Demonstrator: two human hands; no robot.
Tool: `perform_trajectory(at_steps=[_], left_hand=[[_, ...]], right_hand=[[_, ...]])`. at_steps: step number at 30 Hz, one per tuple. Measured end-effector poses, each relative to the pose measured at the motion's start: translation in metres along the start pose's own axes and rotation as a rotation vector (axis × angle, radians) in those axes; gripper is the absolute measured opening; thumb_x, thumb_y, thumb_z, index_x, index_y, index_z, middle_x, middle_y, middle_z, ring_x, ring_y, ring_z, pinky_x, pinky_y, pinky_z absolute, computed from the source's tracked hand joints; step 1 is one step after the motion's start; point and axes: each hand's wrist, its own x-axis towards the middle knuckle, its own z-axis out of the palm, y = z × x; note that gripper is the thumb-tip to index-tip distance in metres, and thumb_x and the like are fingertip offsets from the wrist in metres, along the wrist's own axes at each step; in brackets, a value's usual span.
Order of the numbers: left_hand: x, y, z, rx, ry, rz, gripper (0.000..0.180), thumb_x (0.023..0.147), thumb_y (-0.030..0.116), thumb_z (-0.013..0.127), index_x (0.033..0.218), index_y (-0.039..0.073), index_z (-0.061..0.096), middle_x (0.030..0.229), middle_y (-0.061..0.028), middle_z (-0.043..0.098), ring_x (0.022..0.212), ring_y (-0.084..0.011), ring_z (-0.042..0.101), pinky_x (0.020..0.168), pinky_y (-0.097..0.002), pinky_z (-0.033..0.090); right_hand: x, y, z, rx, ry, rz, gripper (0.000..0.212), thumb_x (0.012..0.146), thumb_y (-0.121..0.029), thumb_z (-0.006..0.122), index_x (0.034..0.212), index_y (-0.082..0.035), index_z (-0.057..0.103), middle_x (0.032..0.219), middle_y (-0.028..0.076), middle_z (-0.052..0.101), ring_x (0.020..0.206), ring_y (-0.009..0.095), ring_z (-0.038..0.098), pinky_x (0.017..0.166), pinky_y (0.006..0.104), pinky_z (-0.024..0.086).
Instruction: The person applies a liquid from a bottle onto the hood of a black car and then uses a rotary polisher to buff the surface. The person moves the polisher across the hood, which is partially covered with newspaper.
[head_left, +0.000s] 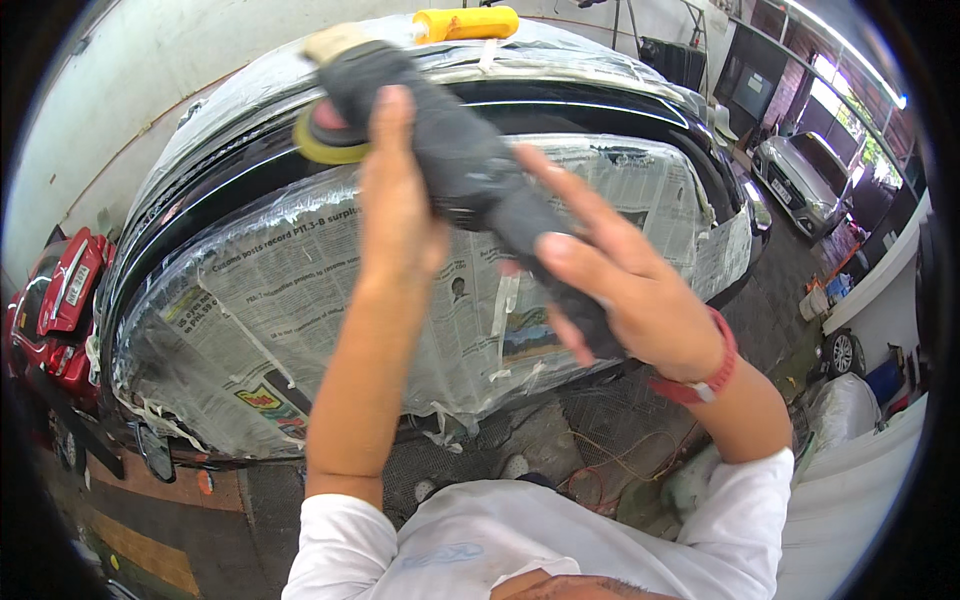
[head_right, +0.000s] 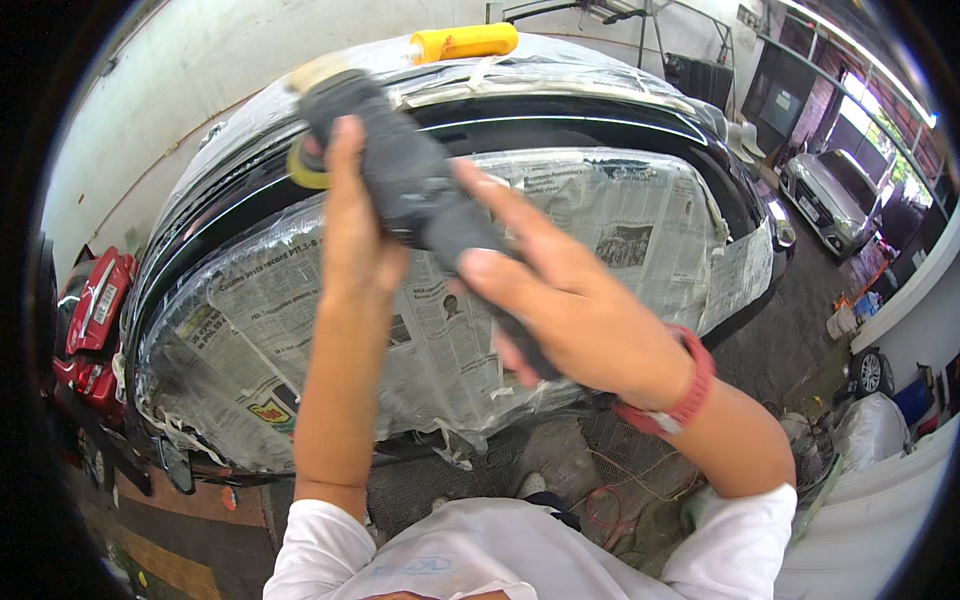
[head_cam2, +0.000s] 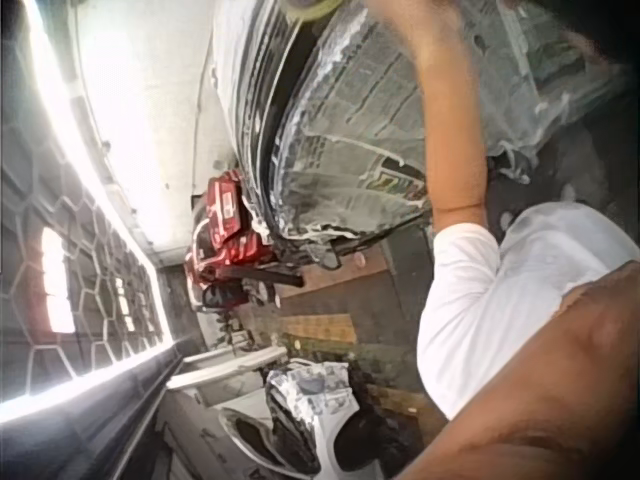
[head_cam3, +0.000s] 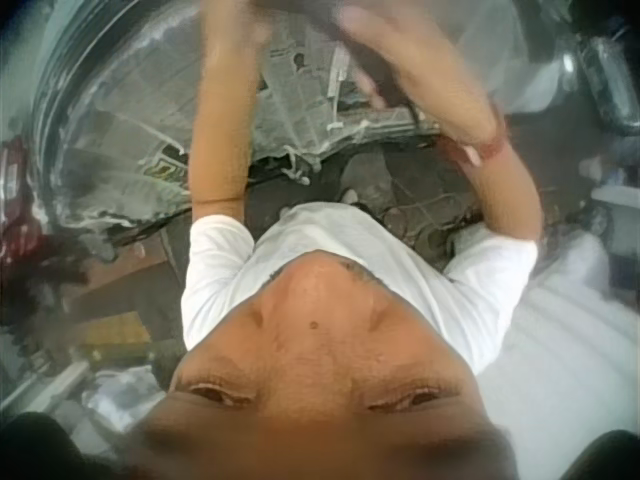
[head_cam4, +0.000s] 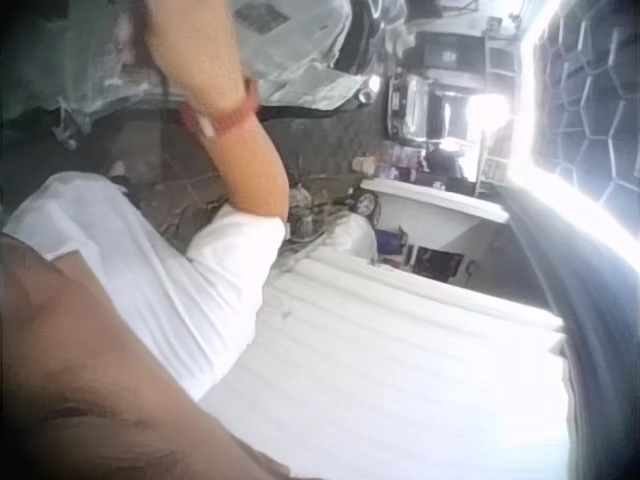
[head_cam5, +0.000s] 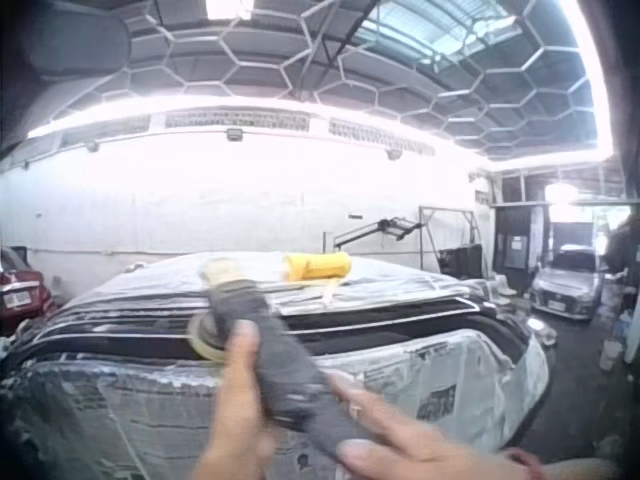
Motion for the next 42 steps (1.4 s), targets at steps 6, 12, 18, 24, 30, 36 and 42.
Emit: perform_trajectory(at_steps=[6,12,18,24,30,36,42], left_hand=[[0.012,-0.117,0.109,-0.128,-0.209,-0.207,0.057,0.107,0.058,0.067,0.124,0.004,0.065,0.11,-0.0055,0.071,0.1,-0.0154,0.07,0.093,-0.0374,0.058],[0.045,-0.185,0.179,-0.226,-0.428,-0.511,0.059,0.107,0.06,0.064,0.123,0.004,0.066,0.107,-0.007,0.073,0.091,-0.0191,0.074,0.087,-0.0383,0.06],[0.039,-0.15,0.146,-0.19,-0.321,-0.406,0.063,0.105,0.063,0.067,0.116,0.002,0.069,0.103,-0.0075,0.075,0.091,-0.0185,0.074,0.089,-0.0386,0.059],[0.002,-0.025,0.031,-0.14,-0.173,-0.109,0.062,0.105,0.062,0.068,0.124,0.004,0.067,0.112,-0.0076,0.074,0.106,-0.0183,0.071,0.101,-0.0382,0.055],[-0.021,0.101,-0.104,-0.013,-0.031,0.065,0.066,0.108,0.062,0.058,0.137,0.003,0.062,0.116,-0.0132,0.075,0.107,-0.0245,0.076,0.097,-0.0423,0.064],[-0.063,0.194,-0.21,0.069,0.05,0.072,0.076,0.107,0.063,0.056,0.146,-0.003,0.057,0.122,-0.0176,0.074,0.105,-0.027,0.077,0.091,-0.0418,0.068],[-0.103,0.225,-0.262,0.141,0.027,-0.058,0.077,0.107,0.062,0.055,0.146,-0.005,0.055,0.128,-0.0176,0.072,0.103,-0.0258,0.077,0.088,-0.0417,0.068]], right_hand=[[-0.066,0.003,-0.079,-0.068,0.392,-0.022,0.076,0.111,-0.037,0.058,0.176,-0.015,0.024,0.119,0.023,0.07,0.05,0.011,0.06,0.04,0.0236,0.049],[-0.082,0.003,-0.139,-0.095,0.616,-0.027,0.072,0.112,-0.033,0.055,0.174,-0.011,0.027,0.113,0.021,0.073,0.052,0.01,0.061,0.038,0.0247,0.049],[-0.065,-0.006,-0.107,-0.114,0.537,-0.017,0.073,0.112,-0.036,0.055,0.175,-0.011,0.026,0.111,0.02,0.072,0.051,0.01,0.06,0.039,0.0242,0.049],[-0.024,-0.014,-0.001,-0.076,0.234,-0.025,0.078,0.111,-0.04,0.057,0.176,-0.013,0.022,0.117,0.023,0.071,0.049,0.011,0.06,0.04,0.0224,0.048],[0.041,-0.009,0.125,-0.01,-0.12,0.023,0.079,0.113,-0.033,0.058,0.178,-0.018,0.015,0.123,0.019,0.066,0.062,0.009,0.061,0.052,0.025,0.053],[0.08,0.033,0.249,0.172,-0.341,-0.045,0.094,0.111,-0.019,0.057,0.177,-0.015,-0.01,0.148,0.025,0.053,0.066,0.011,0.06,0.057,0.0293,0.056],[0.07,0.102,0.323,0.311,-0.316,-0.106,0.107,0.108,-0.013,0.062,0.173,-0.01,-0.022,0.159,0.03,0.044,0.067,0.013,0.061,0.06,0.0319,0.058]])
